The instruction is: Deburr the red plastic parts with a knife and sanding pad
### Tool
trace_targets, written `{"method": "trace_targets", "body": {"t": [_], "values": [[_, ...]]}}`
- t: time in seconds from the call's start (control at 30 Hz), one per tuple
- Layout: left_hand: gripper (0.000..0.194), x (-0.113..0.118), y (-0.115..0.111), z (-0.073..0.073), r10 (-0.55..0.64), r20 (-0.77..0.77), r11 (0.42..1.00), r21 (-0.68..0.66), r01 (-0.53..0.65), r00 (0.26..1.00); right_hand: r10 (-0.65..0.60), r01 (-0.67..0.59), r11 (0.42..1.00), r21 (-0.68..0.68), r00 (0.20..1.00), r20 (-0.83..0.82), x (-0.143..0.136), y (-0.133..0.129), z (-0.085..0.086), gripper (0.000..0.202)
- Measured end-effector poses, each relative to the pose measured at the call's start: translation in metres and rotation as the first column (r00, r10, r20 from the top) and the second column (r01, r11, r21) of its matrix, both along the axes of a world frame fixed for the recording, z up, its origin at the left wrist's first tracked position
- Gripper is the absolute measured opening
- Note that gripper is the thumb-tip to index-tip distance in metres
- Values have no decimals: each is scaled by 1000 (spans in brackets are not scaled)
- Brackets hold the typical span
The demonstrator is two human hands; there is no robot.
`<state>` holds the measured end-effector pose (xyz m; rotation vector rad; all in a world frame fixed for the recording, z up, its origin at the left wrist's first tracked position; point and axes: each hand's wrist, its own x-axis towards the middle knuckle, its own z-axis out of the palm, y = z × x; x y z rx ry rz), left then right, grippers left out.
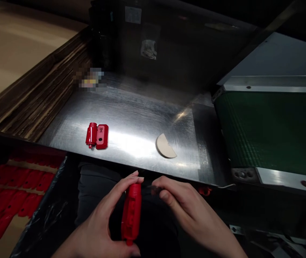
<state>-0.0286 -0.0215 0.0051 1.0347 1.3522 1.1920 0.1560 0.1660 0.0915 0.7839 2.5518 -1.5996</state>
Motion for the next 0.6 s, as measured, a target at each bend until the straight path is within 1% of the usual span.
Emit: {"method": "trace_targets", "body": {"t": [0.07,0.13,0.23,0.43,0.6], "values": [[123,0,-3,2,-9,-6,1000,-18,8,1000,69,-70,997,23,996,58,-6,-3,6,35],[124,0,-6,4,-13,-2,999,-42,13,1000,117,-124,991,58,986,115,-10,-6,9,33],[122,0,-12,7,0,-24,998,-60,-1,1000,160,-169,982,82,982,104,-18,-9,10,28],[120,-1,-12,13,18,-160,1000,27,-13,987,172,-173,966,194,985,26,-29,-17,8,28],[116,-4,-11,16,25,-176,999,50,-17,984,164,-164,947,278,986,22,-27,-23,6,25]]}}
